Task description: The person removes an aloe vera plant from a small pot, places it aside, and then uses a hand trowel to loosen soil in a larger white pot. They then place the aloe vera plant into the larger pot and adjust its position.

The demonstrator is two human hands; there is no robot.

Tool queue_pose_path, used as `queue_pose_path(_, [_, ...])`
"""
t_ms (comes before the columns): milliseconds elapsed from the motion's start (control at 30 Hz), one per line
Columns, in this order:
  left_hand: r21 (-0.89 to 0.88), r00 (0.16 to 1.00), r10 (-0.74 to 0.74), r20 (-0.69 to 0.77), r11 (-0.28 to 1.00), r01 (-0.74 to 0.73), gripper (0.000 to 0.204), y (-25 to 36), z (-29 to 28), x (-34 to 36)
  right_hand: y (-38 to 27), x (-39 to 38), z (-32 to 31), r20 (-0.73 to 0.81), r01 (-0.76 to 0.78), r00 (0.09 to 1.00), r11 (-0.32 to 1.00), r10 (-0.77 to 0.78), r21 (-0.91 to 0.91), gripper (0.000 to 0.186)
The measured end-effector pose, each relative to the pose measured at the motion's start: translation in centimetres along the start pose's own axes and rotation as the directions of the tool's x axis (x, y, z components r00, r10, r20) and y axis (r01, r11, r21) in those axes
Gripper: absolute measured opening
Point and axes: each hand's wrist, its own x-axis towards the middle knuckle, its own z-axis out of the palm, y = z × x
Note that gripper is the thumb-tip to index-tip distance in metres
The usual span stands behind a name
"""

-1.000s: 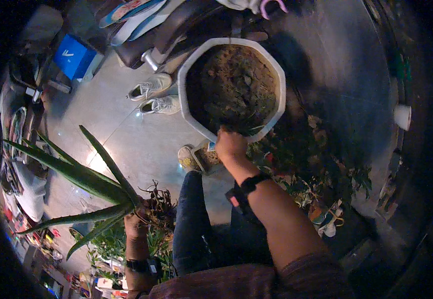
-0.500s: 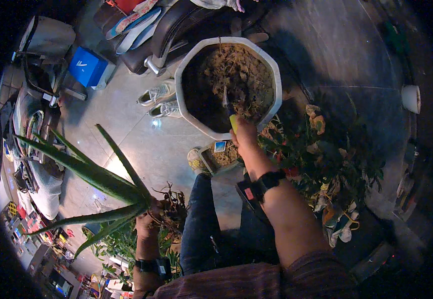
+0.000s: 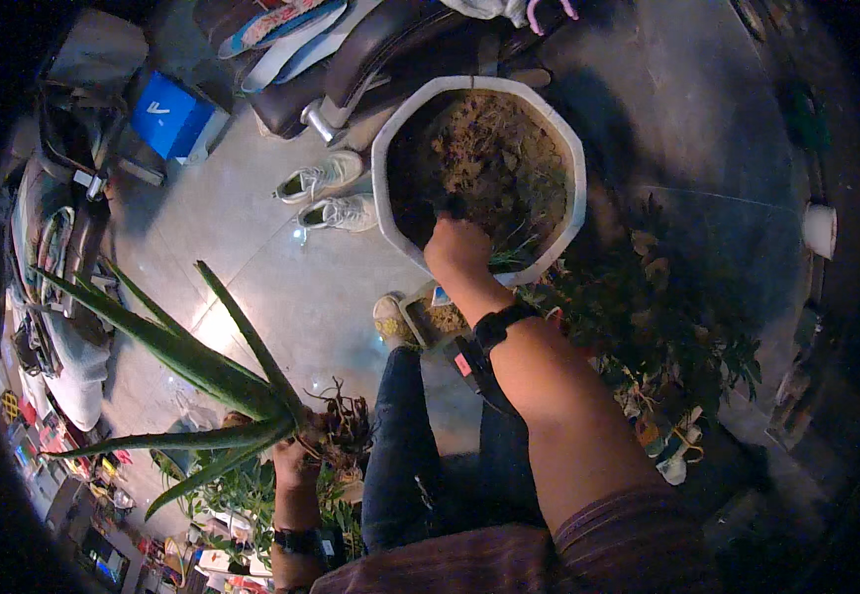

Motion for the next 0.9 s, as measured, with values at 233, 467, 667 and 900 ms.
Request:
queue_pose_path(233, [-0.107, 0.998, 0.042, 0.038, 0.994, -0.037, 0.030, 1.5, 0.7, 1.0, -0.7, 0.4, 1.3, -0.015, -0.123, 0.992, 0.991, 0.124, 0.056, 0.022])
queue_pose_path(467, [0.014, 1.000, 0.028, 0.010, 1.000, -0.028, 0.027, 1.4, 0.4, -0.4, 4.1, 2.7, 2.7, -0.283, 0.040, 0.955, 0.904, 0.091, 0.427, 0.023])
queue_pose_path(667, [-0.020, 0.999, -0.011, 0.030, 1.000, 0.012, 0.027, -1.0, 1.7, -2.1, 8.9, 4.2, -0.9, 0.545, -0.518, 0.832, -0.207, 0.102, 0.830, 0.023])
queue_pose_path(900, [-0.060, 0.997, -0.051, 0.049, 0.997, 0.054, 0.027, -2.7, 3.5, -2.4, 13.8, -0.1, -11.0, -0.246, 0.326, 0.942, 0.801, -0.229, 0.502, 0.027])
